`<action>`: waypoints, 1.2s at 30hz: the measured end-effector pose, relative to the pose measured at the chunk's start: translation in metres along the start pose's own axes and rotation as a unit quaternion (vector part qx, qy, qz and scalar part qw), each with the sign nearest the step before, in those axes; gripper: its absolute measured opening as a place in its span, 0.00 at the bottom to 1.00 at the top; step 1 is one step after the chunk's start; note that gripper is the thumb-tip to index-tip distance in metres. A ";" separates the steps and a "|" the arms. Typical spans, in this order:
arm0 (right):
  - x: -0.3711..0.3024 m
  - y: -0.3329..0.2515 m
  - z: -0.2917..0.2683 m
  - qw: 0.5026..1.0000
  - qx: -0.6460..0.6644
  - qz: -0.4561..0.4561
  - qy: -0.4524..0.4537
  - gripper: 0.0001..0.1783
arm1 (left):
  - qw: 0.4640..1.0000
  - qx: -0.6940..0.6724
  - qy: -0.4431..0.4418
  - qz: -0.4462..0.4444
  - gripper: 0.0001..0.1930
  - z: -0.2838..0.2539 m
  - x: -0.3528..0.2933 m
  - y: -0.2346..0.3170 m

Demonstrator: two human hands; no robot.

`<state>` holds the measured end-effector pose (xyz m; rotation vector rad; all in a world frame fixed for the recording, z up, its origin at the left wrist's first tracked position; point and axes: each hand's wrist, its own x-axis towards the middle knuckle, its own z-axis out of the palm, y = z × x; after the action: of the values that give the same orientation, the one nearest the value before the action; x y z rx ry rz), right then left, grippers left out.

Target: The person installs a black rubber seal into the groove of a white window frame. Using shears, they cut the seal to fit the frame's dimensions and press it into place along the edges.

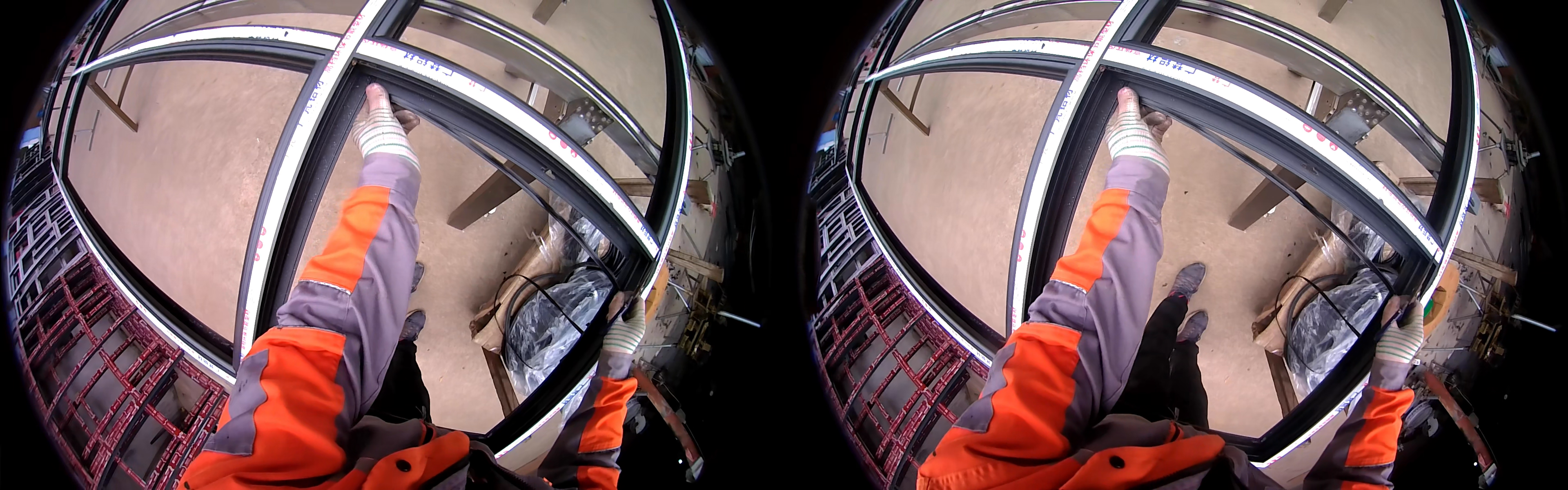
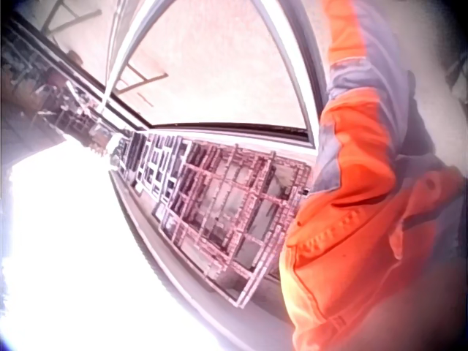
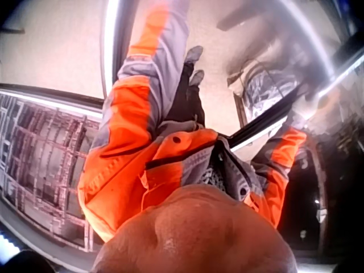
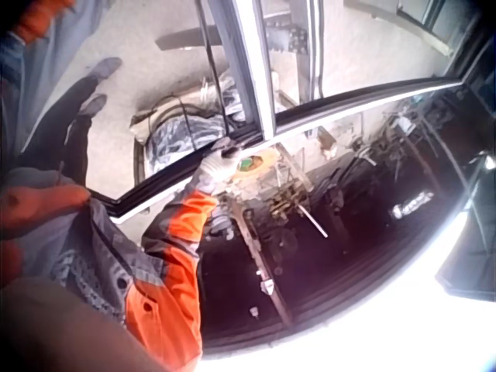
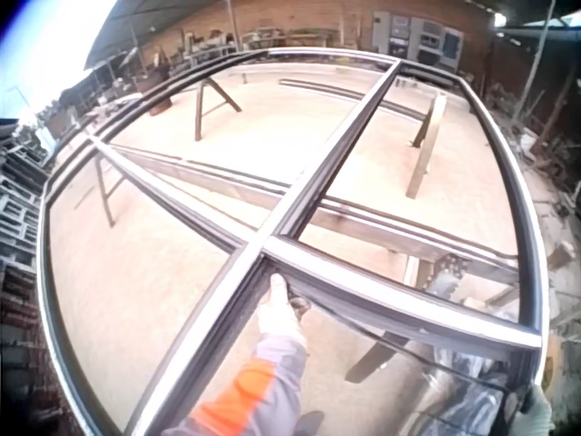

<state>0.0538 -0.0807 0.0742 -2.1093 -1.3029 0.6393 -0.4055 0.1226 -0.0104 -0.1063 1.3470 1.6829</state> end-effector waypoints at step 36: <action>0.021 -0.014 -0.012 0.994 -0.019 -0.095 -0.054 0.08 | 0.966 0.253 0.003 0.052 0.11 0.012 -0.015 0.001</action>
<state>0.0617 -0.0588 0.0908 -1.9732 -1.5654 0.6595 -0.3929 0.1236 0.0038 0.2606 1.7699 1.3710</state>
